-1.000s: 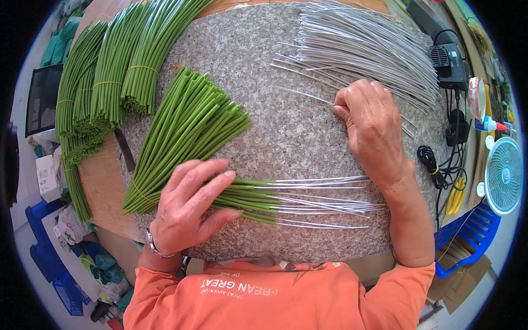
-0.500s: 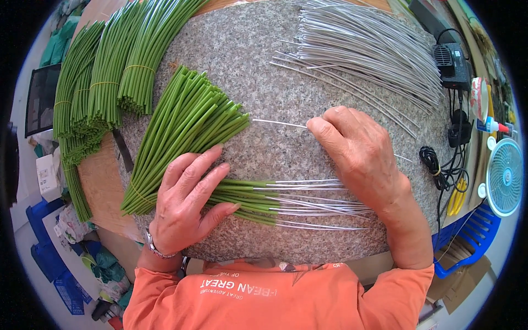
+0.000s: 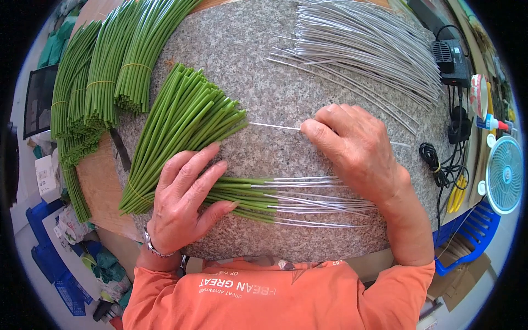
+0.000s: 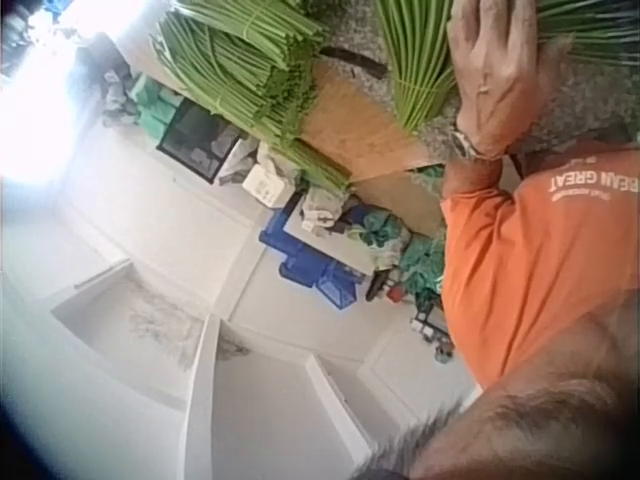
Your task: The person gathers a bundle of green tubes, shakes them, and places them on the table. They then pick up a single green tube and insert a white rod into it by hand, repeating this process with several more tubes and rods.
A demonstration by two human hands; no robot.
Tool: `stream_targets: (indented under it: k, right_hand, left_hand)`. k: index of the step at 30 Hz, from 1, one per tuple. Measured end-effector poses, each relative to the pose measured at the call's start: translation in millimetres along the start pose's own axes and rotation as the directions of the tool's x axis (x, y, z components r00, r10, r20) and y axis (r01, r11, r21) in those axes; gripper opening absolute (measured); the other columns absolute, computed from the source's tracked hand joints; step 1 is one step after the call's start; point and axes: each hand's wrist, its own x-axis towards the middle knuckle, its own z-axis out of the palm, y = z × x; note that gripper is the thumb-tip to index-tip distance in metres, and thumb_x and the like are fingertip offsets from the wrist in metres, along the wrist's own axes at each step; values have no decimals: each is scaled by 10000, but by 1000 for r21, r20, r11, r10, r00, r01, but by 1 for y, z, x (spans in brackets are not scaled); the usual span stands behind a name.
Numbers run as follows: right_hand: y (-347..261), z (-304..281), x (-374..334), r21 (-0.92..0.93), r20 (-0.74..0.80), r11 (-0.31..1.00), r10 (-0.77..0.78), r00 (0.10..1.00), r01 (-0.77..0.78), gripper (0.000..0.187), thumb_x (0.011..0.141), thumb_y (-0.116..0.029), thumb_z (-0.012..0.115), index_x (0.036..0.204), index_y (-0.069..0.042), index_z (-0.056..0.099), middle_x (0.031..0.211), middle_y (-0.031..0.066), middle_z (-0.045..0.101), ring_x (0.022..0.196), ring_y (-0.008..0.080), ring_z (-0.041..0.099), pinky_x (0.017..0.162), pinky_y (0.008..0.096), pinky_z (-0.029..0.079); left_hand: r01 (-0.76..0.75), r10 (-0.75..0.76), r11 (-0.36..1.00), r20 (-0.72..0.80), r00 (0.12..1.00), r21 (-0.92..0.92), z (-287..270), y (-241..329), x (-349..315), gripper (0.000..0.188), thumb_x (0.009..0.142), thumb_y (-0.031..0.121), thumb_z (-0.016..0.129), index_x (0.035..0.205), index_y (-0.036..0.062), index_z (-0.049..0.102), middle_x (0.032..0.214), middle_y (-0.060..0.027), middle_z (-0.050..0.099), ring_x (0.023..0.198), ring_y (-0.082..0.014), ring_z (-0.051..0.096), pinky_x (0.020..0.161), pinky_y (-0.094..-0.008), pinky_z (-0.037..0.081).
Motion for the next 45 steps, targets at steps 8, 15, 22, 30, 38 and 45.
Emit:
stream_targets:
  k: [8, 15, 22, 30, 38, 45]
  right_hand:
    - [8, -10, -1, 13, 21, 996, -88, 996, 88, 240, 816, -54, 734, 1055, -70, 732, 939, 53, 643, 770, 235, 658, 692, 377, 536]
    - [8, -11, 2, -43, 28, 991, -122, 992, 123, 246, 817, -65, 740, 1062, -80, 732, 928, 49, 628, 764, 222, 648, 695, 366, 522]
    - [8, -10, 2, -38, 15, 992, -116, 993, 116, 243, 820, -72, 741, 1062, -82, 731, 939, 48, 631, 765, 219, 646, 695, 368, 521]
    - [3, -13, 7, -75, 29, 987, -144, 989, 146, 237, 828, -109, 742, 1064, -89, 736, 942, 36, 619, 783, 201, 630, 704, 352, 495]
    - [-25, 19, 14, 190, -36, 981, -18, 999, 24, 243, 865, -67, 683, 1106, -32, 687, 977, 101, 658, 856, 297, 676, 773, 426, 568]
    - [-41, 28, 30, 292, -19, 957, 1, 1000, 4, 317, 846, 12, 642, 1162, -19, 621, 1032, 143, 645, 928, 345, 700, 807, 430, 593]
  left_hand:
    - [0, 0, 1000, -15, 1000, -4, 1, 0, -1, 594, 866, 354, 868, 1329, 16, 713, 1481, -168, 664, 1284, -399, 614, 1114, -499, 501]
    - [4, -4, 1000, 1, 1000, -8, 1, 0, -2, 614, 863, 357, 869, 1348, 17, 707, 1486, -167, 662, 1291, -397, 610, 1118, -493, 496]
    - [9, -9, 1000, 20, 1000, -1, 2, 0, 0, 646, 860, 386, 865, 1370, 25, 703, 1542, -163, 630, 1270, -378, 590, 1115, -482, 481]
    - [27, -29, 999, 64, 998, 31, 1, 2, 1, 669, 852, 422, 859, 1379, 40, 702, 1553, -136, 627, 1256, -362, 578, 1128, -479, 462]
    - [19, -20, 1000, 42, 999, 19, 0, 2, 1, 649, 853, 397, 866, 1370, 39, 704, 1530, -143, 643, 1251, -368, 593, 1119, -484, 471]
    - [10, -10, 1000, 3, 1000, -26, 0, 0, -1, 635, 848, 348, 881, 1367, 32, 698, 1504, -157, 655, 1259, -384, 607, 1116, -499, 479]
